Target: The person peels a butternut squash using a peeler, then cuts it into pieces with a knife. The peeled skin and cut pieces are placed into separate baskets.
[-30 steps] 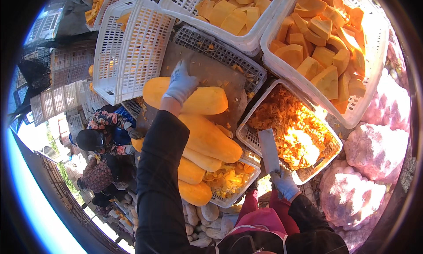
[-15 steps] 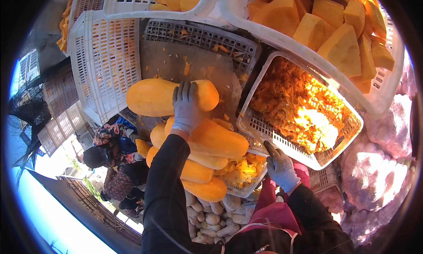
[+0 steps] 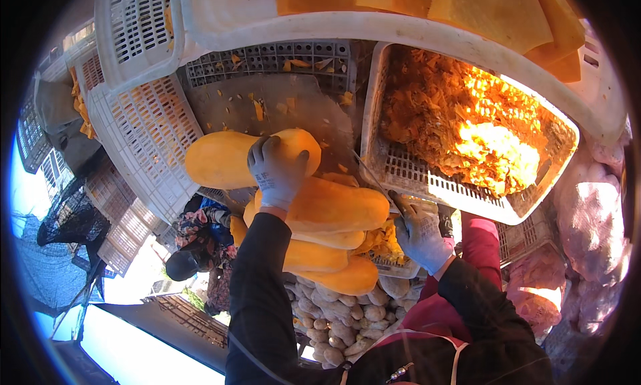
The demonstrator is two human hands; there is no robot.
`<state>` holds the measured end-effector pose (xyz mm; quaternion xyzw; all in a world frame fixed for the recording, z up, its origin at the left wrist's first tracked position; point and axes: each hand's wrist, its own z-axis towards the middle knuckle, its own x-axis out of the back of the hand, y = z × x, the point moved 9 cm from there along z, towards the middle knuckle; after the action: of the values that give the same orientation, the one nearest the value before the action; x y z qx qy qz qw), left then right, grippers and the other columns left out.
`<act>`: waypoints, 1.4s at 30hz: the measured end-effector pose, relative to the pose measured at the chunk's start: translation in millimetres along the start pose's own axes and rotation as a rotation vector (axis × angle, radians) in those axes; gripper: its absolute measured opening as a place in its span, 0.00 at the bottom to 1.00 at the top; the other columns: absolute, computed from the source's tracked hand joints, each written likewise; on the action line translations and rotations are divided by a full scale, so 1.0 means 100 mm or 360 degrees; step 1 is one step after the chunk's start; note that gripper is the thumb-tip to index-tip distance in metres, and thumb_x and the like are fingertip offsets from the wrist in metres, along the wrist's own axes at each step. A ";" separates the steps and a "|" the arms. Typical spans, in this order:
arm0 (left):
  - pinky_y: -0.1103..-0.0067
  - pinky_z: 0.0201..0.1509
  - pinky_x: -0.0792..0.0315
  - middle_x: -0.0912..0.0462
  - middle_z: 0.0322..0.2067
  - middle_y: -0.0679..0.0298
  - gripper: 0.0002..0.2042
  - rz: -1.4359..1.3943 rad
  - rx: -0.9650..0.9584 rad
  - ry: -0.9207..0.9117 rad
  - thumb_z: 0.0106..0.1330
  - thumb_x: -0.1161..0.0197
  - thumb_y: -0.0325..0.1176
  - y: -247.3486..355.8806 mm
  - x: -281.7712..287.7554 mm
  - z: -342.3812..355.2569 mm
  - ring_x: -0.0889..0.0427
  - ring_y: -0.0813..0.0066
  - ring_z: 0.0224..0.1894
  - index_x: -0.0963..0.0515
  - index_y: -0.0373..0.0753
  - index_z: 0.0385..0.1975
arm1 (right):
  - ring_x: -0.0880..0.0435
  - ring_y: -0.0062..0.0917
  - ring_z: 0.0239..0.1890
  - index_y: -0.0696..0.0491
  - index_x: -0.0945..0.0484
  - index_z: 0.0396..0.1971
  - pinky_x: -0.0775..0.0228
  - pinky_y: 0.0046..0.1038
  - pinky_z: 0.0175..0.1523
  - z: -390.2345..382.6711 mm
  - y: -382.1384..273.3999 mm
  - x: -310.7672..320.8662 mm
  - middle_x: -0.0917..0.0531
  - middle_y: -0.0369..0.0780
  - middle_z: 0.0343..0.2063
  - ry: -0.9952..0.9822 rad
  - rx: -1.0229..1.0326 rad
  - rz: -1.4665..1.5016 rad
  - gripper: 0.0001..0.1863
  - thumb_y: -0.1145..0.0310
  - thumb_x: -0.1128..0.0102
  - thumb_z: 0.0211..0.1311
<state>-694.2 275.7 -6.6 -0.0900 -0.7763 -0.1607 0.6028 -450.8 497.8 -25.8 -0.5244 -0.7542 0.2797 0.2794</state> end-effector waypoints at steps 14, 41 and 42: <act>0.62 0.65 0.27 0.30 0.67 0.54 0.41 -0.1338 0.1505 0.1097 0.67 0.28 0.45 -2.75 0.42 -0.83 0.25 0.59 0.64 0.46 0.43 0.75 | 0.22 0.20 0.27 0.57 0.27 0.63 0.25 0.26 0.33 1.21 -0.64 -0.33 0.20 0.37 0.28 -0.0728 -0.0284 0.1333 0.25 0.62 0.42 0.71; 0.56 0.65 0.27 0.40 0.72 0.48 0.38 -0.0540 0.2060 0.0767 0.68 0.37 0.60 -2.49 0.29 -0.61 0.34 0.40 0.69 0.43 0.62 0.77 | 0.47 0.49 0.78 0.40 0.16 0.59 0.43 0.40 0.77 1.73 -1.51 -0.43 0.51 0.50 0.78 -0.0279 0.0722 0.0100 0.23 0.66 0.42 0.63; 0.55 0.68 0.31 0.41 0.73 0.48 0.35 -0.0150 0.1742 0.0506 0.69 0.39 0.59 -2.34 0.34 -0.39 0.38 0.39 0.71 0.39 0.62 0.75 | 0.49 0.49 0.79 0.40 0.17 0.59 0.44 0.41 0.78 1.71 -1.47 -0.41 0.51 0.49 0.78 -0.0326 0.0744 0.0053 0.23 0.67 0.43 0.64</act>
<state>-745.8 41.5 1.2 0.2954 -0.6493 0.2263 0.6633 -654.1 393.5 -43.5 -0.4267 -0.6846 0.5026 0.3106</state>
